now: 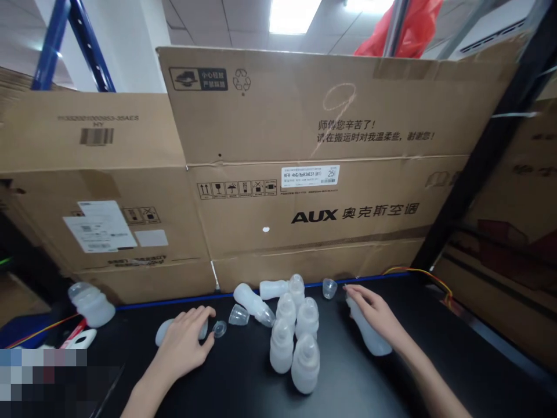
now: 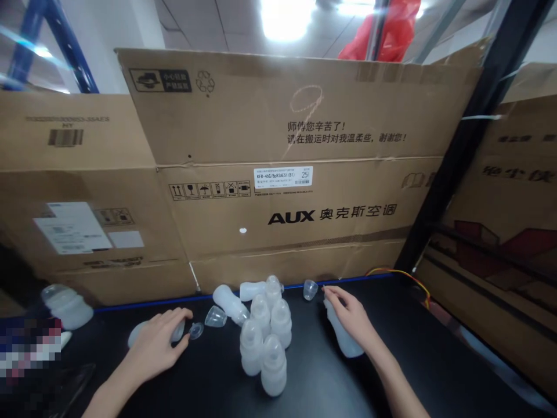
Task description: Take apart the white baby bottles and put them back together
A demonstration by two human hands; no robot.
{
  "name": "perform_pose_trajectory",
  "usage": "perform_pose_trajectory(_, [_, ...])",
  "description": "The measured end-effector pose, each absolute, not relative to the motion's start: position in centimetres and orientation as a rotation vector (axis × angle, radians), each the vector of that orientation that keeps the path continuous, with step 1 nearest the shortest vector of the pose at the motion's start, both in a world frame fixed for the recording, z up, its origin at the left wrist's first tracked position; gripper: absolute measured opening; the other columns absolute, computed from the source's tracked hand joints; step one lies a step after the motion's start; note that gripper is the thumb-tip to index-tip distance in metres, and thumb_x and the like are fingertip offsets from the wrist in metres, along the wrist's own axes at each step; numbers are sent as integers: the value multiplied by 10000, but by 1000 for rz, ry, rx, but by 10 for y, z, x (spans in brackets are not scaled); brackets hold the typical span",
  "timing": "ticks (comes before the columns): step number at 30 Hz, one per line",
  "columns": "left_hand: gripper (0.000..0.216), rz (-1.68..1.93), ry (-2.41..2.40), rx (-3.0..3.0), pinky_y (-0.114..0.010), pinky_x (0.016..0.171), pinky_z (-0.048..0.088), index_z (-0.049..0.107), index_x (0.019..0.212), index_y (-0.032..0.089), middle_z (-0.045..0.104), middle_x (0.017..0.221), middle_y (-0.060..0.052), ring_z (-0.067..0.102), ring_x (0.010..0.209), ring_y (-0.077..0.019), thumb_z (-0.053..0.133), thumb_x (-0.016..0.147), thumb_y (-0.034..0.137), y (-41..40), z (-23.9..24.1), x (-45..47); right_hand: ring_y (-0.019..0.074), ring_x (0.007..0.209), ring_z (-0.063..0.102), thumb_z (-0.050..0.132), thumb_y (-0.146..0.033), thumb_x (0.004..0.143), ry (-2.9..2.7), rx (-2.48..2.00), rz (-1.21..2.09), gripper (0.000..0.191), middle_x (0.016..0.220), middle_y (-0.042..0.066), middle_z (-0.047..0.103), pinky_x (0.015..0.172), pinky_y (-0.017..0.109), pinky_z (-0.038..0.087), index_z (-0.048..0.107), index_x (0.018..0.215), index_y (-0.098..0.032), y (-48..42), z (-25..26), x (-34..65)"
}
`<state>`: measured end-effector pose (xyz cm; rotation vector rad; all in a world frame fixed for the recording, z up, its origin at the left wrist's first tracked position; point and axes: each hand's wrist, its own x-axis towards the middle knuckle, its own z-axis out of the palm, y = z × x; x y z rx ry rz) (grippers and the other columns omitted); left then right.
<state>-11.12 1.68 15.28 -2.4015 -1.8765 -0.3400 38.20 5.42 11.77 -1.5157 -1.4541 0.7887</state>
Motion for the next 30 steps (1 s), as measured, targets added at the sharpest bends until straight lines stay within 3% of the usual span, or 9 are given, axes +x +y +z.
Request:
perform_pose_trajectory(2, [151, -319, -1845, -2416, -405, 859, 446, 676, 956, 257, 720, 985, -37, 672, 937, -257, 546, 921, 325, 18, 151, -112, 272, 861, 752, 495, -732, 922, -1395, -1504, 939, 676, 1061, 114, 751, 723, 360, 626, 673, 1286, -190, 52, 121, 385])
perform_pose_trajectory(4, [188, -304, -1827, -2428, -403, 846, 434, 680, 911, 255, 709, 953, -30, 663, 915, -248, 532, 950, 365, 19, 149, -113, 245, 742, 740, 475, -765, 919, -1345, -1499, 1023, 749, 1059, 125, 741, 644, 346, 617, 628, 1351, -173, 49, 126, 386])
perform_pose_trajectory(7, [202, -310, -1808, -2444, -400, 854, 428, 692, 927, 256, 708, 957, -25, 655, 921, -238, 537, 960, 381, 20, 148, -114, 258, 844, 740, 549, -758, 890, -1383, -1496, 956, 764, 1188, 145, 719, 763, 367, 619, 641, 1358, -161, 46, 133, 388])
perform_pose_trajectory(10, [196, -325, -1813, -2442, -397, 860, 427, 699, 930, 255, 714, 964, -22, 656, 935, -233, 548, 957, 378, 21, 147, -116, 303, 1103, 701, 661, -659, 878, -1559, -1442, 941, 664, 1277, 131, 706, 998, 400, 557, 686, 1329, -172, 41, 139, 386])
perform_pose_trajectory(13, [201, -331, -1825, -2438, -394, 850, 428, 704, 926, 257, 717, 952, -18, 658, 922, -229, 550, 957, 383, 23, 146, -117, 307, 1212, 655, 661, -567, 910, -1749, -1436, 840, 563, 1323, 128, 689, 1086, 411, 493, 701, 1315, -178, 34, 143, 374])
perform_pose_trajectory(18, [193, -368, -1801, -2436, -389, 845, 433, 712, 920, 264, 724, 948, -12, 659, 912, -225, 572, 948, 392, 26, 143, -119, 266, 1099, 688, 502, -492, 1017, -1973, -1593, 359, 347, 1243, 49, 712, 982, 412, 505, 718, 1199, -293, 28, 138, 352])
perform_pose_trajectory(22, [189, -383, -1774, -2427, -384, 835, 439, 712, 907, 270, 722, 921, -3, 665, 895, -223, 589, 942, 409, 27, 139, -121, 272, 1025, 687, 503, -405, 1023, -1997, -1671, -42, 281, 1216, 42, 716, 939, 438, 471, 697, 1203, -311, 32, 125, 348])
perform_pose_trajectory(26, [172, -388, -1759, -2421, -380, 828, 444, 713, 910, 275, 721, 917, 4, 677, 894, -227, 602, 936, 405, 28, 135, -124, 282, 978, 683, 536, -378, 996, -1967, -1686, -143, 326, 1140, 95, 730, 880, 401, 467, 675, 1249, -226, 39, 115, 352])
perform_pose_trajectory(30, [175, -387, -1744, -2416, -383, 838, 442, 710, 917, 277, 721, 927, 5, 682, 907, -229, 597, 943, 408, 28, 134, -124, 266, 899, 684, 500, -428, 1014, -1934, -1710, -163, 303, 1047, 72, 742, 793, 353, 433, 723, 1087, -237, 43, 114, 353])
